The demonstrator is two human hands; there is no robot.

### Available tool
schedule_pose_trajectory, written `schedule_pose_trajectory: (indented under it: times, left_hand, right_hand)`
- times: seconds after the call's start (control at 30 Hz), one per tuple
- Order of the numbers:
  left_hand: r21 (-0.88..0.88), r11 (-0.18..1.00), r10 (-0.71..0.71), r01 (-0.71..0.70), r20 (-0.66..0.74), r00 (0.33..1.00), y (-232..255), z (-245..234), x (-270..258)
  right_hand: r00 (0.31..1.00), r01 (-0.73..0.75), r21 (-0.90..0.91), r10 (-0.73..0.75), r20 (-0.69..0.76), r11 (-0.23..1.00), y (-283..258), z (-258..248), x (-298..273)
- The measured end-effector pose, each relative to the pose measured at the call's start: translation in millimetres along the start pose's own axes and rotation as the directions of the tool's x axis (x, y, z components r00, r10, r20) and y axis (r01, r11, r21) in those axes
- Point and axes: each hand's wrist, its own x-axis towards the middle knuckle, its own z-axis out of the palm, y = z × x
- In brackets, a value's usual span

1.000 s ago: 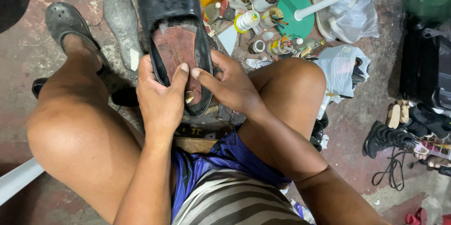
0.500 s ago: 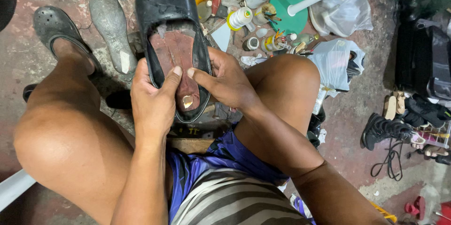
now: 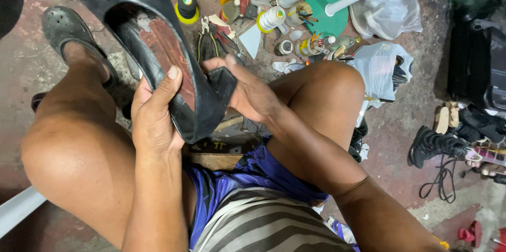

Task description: The person repairs a black shoe by hand, pressing and manipulating the sole and heel area. They use a hammer to tap the sole and then remove the insole to inspect the interior. The person continues to press and adjust the shoe's sole and heel throughout the video.

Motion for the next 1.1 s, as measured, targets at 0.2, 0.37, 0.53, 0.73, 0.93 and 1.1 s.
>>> schedule_pose_trajectory:
  times: [0.2, 0.37, 0.53, 0.73, 0.93, 1.1]
  left_hand:
    - [0.019, 0.999, 0.049, -0.050, 0.009, 0.999, -2.3, -10.3, -0.2]
    - [0.009, 0.998, 0.066, -0.066, 0.024, 0.998, -6.3, -18.5, 0.4]
    - [0.022, 0.997, 0.067, -0.068, 0.046, 0.997, -6.4, -11.9, 0.0]
    - [0.162, 0.970, 0.172, -0.178, 0.055, 0.984, -3.9, 8.0, -4.0]
    - [0.380, 0.874, 0.302, -0.302, 0.059, 0.951, -1.5, 12.7, -3.5]
    - [0.367, 0.892, 0.264, -0.265, 0.054, 0.963, 0.2, 18.9, -5.4]
  right_hand:
    - [0.962, 0.230, -0.482, -0.273, -0.020, 0.845, -13.5, 25.0, -11.3]
    - [0.945, 0.209, -0.640, -0.320, -0.061, 0.740, -14.7, 29.9, -14.4]
    - [0.972, 0.171, -0.252, -0.205, -0.115, 0.953, -2.4, 17.0, -5.9]
    - [0.976, 0.089, 0.099, -0.067, -0.208, 0.991, 12.6, 2.1, 0.7]
    - [0.986, 0.110, 0.089, -0.098, -0.134, 0.990, 19.1, -9.7, 0.1]
    - [0.986, 0.090, 0.092, -0.076, -0.149, 0.992, 29.6, -19.6, 6.7]
